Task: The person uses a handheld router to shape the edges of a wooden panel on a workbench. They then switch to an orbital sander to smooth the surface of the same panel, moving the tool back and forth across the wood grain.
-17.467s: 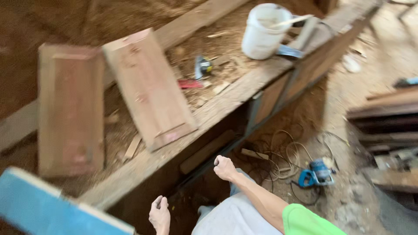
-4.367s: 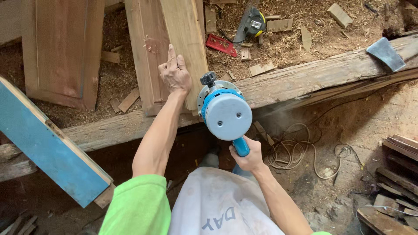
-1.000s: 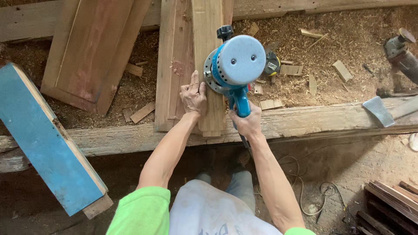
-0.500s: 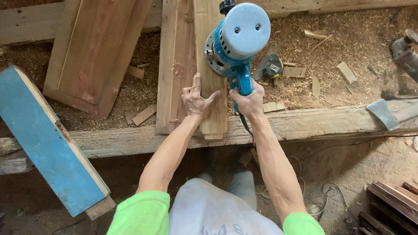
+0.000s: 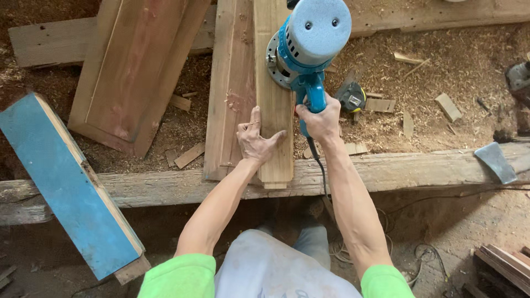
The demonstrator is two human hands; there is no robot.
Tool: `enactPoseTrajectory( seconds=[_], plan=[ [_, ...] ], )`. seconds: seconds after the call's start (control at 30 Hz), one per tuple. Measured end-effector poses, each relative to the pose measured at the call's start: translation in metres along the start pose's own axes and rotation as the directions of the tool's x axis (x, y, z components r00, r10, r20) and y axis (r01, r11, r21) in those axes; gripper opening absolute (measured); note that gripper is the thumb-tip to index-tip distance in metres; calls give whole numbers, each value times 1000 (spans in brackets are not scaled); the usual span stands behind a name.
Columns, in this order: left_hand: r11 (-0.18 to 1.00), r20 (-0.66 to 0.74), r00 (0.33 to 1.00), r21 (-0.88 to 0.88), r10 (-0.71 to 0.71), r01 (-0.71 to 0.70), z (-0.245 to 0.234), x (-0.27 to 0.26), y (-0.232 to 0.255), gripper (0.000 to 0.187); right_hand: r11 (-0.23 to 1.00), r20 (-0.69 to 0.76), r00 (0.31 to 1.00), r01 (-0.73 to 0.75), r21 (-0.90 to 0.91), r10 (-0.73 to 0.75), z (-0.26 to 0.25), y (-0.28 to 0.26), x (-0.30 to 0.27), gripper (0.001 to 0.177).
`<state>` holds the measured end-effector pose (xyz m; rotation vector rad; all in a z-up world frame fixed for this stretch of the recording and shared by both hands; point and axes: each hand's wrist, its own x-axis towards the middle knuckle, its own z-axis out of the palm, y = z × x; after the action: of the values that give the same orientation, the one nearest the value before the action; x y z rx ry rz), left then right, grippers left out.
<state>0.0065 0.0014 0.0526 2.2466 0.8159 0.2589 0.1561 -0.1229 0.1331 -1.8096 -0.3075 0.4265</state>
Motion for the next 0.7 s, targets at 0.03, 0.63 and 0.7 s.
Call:
enactPoseTrajectory(
  seconds=[0.03, 0.63, 0.7],
  plan=[
    [1000, -13, 1000, -13, 14, -15, 1, 0, -1, 115, 1000, -1, 1000, -15, 10, 15, 1, -1, 4, 15],
    [1000, -29, 999, -2, 20, -20, 12, 0, -13, 123, 993, 29, 998, 58, 106, -62, 11, -2, 98, 19],
    [1000, -41, 999, -3, 28, -28, 14, 0, -14, 122, 991, 28, 997, 75, 108, -78, 12, -2, 107, 17]
  ],
)
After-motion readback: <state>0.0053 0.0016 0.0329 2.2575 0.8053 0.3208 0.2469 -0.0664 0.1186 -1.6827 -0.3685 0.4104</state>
